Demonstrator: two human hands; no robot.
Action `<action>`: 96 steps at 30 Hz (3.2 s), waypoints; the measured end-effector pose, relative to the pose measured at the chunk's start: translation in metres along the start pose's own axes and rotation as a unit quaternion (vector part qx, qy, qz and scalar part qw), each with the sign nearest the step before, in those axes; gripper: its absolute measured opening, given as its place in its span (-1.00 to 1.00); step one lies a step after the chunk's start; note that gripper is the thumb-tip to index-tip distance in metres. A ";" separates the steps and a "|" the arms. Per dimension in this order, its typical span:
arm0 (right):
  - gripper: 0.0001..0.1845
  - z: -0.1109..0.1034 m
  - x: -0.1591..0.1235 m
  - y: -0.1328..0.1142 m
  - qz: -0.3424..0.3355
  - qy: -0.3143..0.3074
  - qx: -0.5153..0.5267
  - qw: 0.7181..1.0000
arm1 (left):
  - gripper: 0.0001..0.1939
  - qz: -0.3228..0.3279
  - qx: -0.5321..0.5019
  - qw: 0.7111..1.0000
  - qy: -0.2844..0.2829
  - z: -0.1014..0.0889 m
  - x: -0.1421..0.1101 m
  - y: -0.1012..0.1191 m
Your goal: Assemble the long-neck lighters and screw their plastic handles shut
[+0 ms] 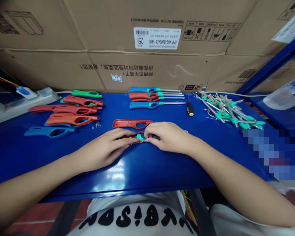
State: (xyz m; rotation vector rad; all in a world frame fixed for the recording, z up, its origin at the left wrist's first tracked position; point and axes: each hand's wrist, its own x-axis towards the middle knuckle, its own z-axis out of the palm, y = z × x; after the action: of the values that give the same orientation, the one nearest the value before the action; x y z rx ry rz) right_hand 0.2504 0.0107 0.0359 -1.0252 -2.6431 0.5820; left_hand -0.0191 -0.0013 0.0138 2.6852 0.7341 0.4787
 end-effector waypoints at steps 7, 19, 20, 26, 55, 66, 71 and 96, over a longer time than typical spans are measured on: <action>-0.93 0.001 0.001 0.000 0.013 -0.003 -0.002 1.000 | -0.60 -0.002 -0.009 1.000 0.000 -0.001 -0.001 0.000; -0.89 -0.002 -0.001 0.001 -0.001 -0.010 -0.020 1.000 | -0.62 0.007 0.012 1.000 0.001 0.000 0.000 0.000; -0.91 -0.002 -0.001 0.001 0.000 -0.008 -0.023 1.000 | -0.62 0.007 0.016 1.000 -0.001 0.000 0.000 0.000; -0.88 -0.002 0.000 0.005 -0.011 -0.014 0.012 1.000 | -0.60 0.002 0.021 1.000 -0.012 -0.001 0.000 0.000; -0.84 0.003 0.001 -0.003 -0.010 -0.012 -0.073 0.997 | -0.63 0.027 0.029 0.999 0.014 0.002 0.001 -0.001; -0.85 0.003 0.001 -0.001 -0.012 0.001 -0.073 0.997 | -0.59 0.026 0.049 0.998 -0.009 -0.002 0.001 0.002; -0.62 0.004 0.004 0.008 0.002 0.051 -0.063 0.997 | -0.59 0.024 0.055 0.998 -0.013 0.000 0.002 0.000; -0.78 0.003 0.013 0.019 0.187 0.146 0.369 0.899 | -0.60 0.013 0.125 0.980 0.157 -0.019 0.002 -0.025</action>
State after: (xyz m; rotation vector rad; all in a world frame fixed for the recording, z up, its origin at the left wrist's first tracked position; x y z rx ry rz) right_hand 0.2507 0.0317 0.0263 -1.2236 -1.7137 1.2666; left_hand -0.0355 0.0245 0.0213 2.8870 0.8988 0.8866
